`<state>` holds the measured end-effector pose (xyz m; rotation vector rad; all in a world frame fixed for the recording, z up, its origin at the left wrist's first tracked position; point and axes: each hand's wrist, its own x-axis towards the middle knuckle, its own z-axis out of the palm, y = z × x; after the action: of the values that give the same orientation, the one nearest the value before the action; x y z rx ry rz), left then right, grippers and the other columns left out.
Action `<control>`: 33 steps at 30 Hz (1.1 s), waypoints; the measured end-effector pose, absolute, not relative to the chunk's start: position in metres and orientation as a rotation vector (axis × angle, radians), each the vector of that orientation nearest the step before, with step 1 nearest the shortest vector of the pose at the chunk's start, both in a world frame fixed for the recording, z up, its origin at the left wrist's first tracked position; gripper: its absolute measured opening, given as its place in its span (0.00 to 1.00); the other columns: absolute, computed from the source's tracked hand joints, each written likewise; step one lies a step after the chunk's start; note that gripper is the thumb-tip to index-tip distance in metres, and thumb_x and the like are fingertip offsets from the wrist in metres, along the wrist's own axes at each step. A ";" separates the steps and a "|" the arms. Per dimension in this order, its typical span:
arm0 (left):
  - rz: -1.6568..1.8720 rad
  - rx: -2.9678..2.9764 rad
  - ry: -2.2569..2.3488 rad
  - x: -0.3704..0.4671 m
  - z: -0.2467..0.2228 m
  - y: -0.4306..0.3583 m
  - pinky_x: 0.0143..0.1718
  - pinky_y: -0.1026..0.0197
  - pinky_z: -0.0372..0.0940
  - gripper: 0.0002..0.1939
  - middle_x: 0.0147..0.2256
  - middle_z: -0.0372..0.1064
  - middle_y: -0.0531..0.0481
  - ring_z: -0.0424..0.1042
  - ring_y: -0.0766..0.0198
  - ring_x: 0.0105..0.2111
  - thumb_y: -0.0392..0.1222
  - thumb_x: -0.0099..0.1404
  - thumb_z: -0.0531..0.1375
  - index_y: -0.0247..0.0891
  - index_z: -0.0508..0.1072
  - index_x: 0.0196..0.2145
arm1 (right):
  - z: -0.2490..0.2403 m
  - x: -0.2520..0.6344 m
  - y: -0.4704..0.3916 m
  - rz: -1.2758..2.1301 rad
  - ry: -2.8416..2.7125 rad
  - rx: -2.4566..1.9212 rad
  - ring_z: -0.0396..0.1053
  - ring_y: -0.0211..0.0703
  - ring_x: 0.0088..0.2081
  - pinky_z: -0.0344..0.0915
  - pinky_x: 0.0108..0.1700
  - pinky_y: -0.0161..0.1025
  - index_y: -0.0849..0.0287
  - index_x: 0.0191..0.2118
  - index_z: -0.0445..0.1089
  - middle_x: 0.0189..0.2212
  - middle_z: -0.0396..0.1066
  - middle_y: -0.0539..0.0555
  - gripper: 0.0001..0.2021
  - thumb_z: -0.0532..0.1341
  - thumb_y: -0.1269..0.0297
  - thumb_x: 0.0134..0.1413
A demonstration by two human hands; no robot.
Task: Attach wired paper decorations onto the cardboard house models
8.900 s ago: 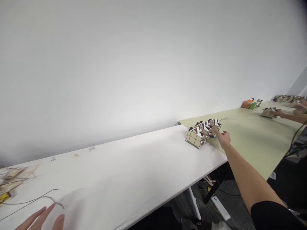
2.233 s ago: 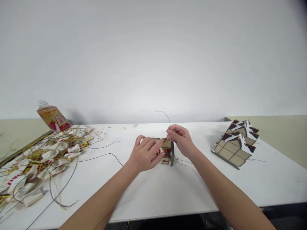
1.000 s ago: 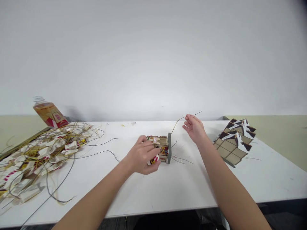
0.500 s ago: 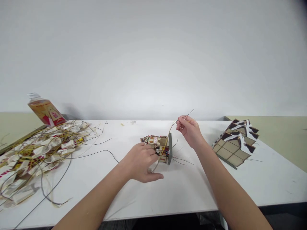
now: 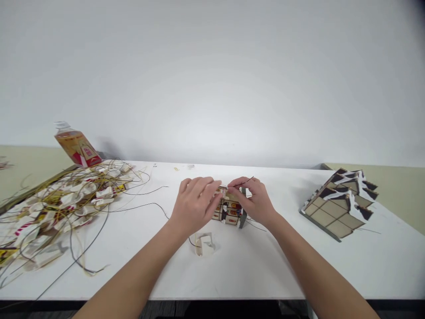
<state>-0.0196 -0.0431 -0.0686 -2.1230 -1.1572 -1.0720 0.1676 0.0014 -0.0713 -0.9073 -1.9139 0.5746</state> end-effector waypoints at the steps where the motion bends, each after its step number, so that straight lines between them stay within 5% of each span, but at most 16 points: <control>1: -1.011 -2.134 -1.127 -0.018 -0.070 -0.043 0.44 0.54 0.58 0.12 0.40 0.73 0.47 0.71 0.59 0.40 0.36 0.66 0.58 0.39 0.67 0.47 | -0.072 0.167 0.000 0.538 -1.943 -0.908 0.72 0.44 0.36 0.58 0.47 0.48 0.49 0.32 0.72 0.35 0.77 0.49 0.06 0.60 0.59 0.57; 8: -1.015 -2.107 -1.111 -0.014 -0.077 -0.041 0.48 0.53 0.52 0.07 0.35 0.74 0.53 0.73 0.64 0.37 0.31 0.67 0.56 0.39 0.69 0.41 | -0.073 0.165 -0.003 0.557 -1.967 -0.886 0.72 0.44 0.36 0.56 0.47 0.49 0.49 0.32 0.73 0.35 0.77 0.48 0.05 0.61 0.60 0.57; 21: -0.894 -2.166 -1.311 -0.021 -0.084 -0.036 0.50 0.51 0.48 0.13 0.32 0.73 0.53 0.71 0.63 0.34 0.24 0.62 0.51 0.39 0.68 0.38 | -0.072 0.176 0.013 0.854 -1.744 -0.829 0.69 0.41 0.32 0.64 0.40 0.42 0.52 0.32 0.73 0.27 0.72 0.49 0.05 0.64 0.58 0.52; 33: -0.912 -2.157 -1.309 -0.017 -0.084 -0.035 0.50 0.50 0.47 0.05 0.34 0.74 0.52 0.71 0.63 0.36 0.35 0.69 0.53 0.40 0.68 0.41 | -0.073 0.175 0.014 0.946 -1.767 -0.803 0.68 0.41 0.32 0.64 0.38 0.40 0.51 0.30 0.75 0.28 0.72 0.49 0.05 0.65 0.58 0.52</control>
<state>-0.0170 -0.0353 -0.0842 -2.1565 -1.3092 -0.9121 0.1746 0.0143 -0.0734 -0.8028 -1.7675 0.9462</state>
